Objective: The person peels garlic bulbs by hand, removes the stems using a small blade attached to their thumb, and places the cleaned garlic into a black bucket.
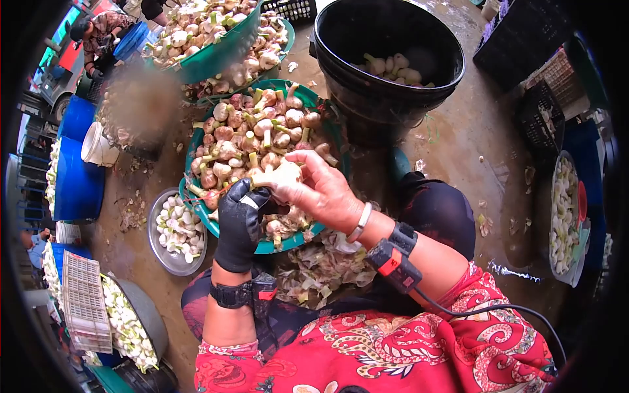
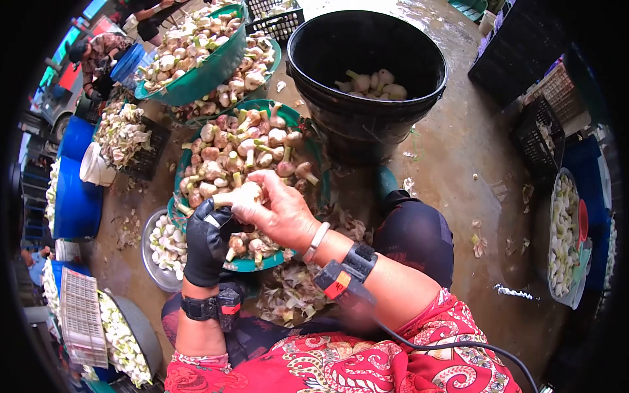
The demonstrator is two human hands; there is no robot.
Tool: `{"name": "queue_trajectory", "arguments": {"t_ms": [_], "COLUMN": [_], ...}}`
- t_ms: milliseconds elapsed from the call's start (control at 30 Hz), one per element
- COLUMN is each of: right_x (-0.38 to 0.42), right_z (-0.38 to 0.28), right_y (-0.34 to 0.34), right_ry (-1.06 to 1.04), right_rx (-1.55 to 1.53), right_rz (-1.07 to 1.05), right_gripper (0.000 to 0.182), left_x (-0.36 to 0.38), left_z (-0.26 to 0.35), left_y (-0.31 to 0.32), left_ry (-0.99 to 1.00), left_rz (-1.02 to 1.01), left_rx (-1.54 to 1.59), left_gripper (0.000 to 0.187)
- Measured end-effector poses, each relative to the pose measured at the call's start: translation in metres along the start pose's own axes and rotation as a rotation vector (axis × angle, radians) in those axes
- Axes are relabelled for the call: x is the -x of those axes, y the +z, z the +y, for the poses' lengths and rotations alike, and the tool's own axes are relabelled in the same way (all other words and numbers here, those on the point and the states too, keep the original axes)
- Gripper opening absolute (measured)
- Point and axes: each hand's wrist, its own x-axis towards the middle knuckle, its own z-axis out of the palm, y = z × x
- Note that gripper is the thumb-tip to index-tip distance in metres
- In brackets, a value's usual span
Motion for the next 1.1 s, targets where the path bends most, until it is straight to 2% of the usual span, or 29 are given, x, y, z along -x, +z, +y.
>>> {"name": "queue_trajectory", "arguments": {"t_ms": [33,67,133,167,200,267,300,333,400,433,467,533,600,633,667,700,733,800,833,900,933,1033,1100], "right_x": [0.004,0.004,-0.006,-0.003,-0.003,-0.003,-0.006,-0.005,-0.003,-0.001,0.001,0.002,-0.002,-0.004,-0.004,-0.001,-0.002,-0.002,-0.002,-0.003,-0.005,-0.016,-0.018], "right_z": [-0.009,-0.004,-0.007,-0.016,-0.011,0.004,0.005,0.004,-0.005,-0.011,-0.012,-0.013,-0.013,-0.01,-0.007,-0.015,-0.004,-0.001,-0.005,-0.019,-0.02,-0.009,-0.003], "right_y": [-0.004,-0.006,-0.006,-0.016,-0.018,-0.022,-0.027,-0.028,-0.027,-0.026,-0.025,-0.023,-0.025,-0.024,-0.021,-0.018,-0.017,-0.012,-0.014,-0.019,-0.016,-0.03,-0.028], "right_ry": [0.117,0.122,0.189,0.45,0.45,0.767,0.776,0.777,0.705,0.564,0.564,0.421,0.247,0.097,-0.05,-0.077,-0.202,-0.431,-0.429,0.281,0.45,0.729,0.733], "right_rx": [0.025,0.025,-0.26,-0.245,-0.247,-0.744,-0.777,-0.779,-0.567,-0.535,-0.532,-0.554,-0.284,-0.105,0.072,0.101,0.26,0.432,0.432,-0.344,-0.58,-0.839,-0.831], "right_rz": [-0.119,-0.115,-0.182,-0.225,-0.221,-0.351,-0.458,-0.456,-0.442,-0.44,-0.441,-0.3,-0.166,-0.099,-0.032,-0.066,-0.104,-0.07,-0.073,-0.227,-0.114,-0.316,-0.299], "right_gripper": [0.037,0.037,0.033,0.035,0.035,0.042,0.042,0.042,0.04,0.037,0.037,0.036,0.042,0.044,0.047,0.057,0.066,0.071,0.071,0.077,0.064,0.024,0.024], "left_x": [-0.003,-0.003,-0.002,-0.001,-0.001,0.0,-0.001,-0.002,-0.003,-0.003,-0.004,-0.011,-0.005,-0.001,0.005,0.003,0.002,0.002,0.003,0.002,0.001,0.002,0.003], "left_z": [0.005,0.009,0.015,0.017,0.016,0.012,0.012,0.012,0.012,0.009,0.007,0.021,0.012,0.012,0.013,0.023,0.034,0.031,0.027,0.026,0.031,0.03,0.027], "left_y": [-0.005,-0.004,-0.002,-0.002,-0.002,0.001,0.002,0.003,0.003,0.005,0.007,0.013,0.011,0.01,0.009,0.012,0.016,0.02,0.014,0.004,0.002,0.001,0.002], "left_ry": [0.141,0.139,0.026,-0.023,-0.023,-0.211,-0.213,-0.237,-0.26,-0.279,-0.297,-0.387,-0.307,-0.333,-0.297,-0.282,-0.268,-0.29,-0.315,-0.335,-0.335,-0.336,-0.331], "left_rz": [-0.04,-0.045,-0.112,-0.089,-0.094,0.017,0.016,0.047,0.082,0.131,0.179,0.276,0.332,0.273,0.154,0.15,0.151,0.259,0.227,0.209,0.223,0.199,0.157], "left_rx": [-0.207,-0.203,0.009,0.007,0.006,0.087,0.089,0.034,-0.021,0.054,0.131,0.556,0.926,1.116,1.167,1.08,0.993,0.963,0.904,0.783,0.722,0.734,0.658], "left_gripper": [0.023,0.023,0.023,0.022,0.022,0.017,0.017,0.015,0.013,0.012,0.012,0.023,0.032,0.037,0.039,0.04,0.041,0.04,0.038,0.033,0.031,0.028,0.024]}}
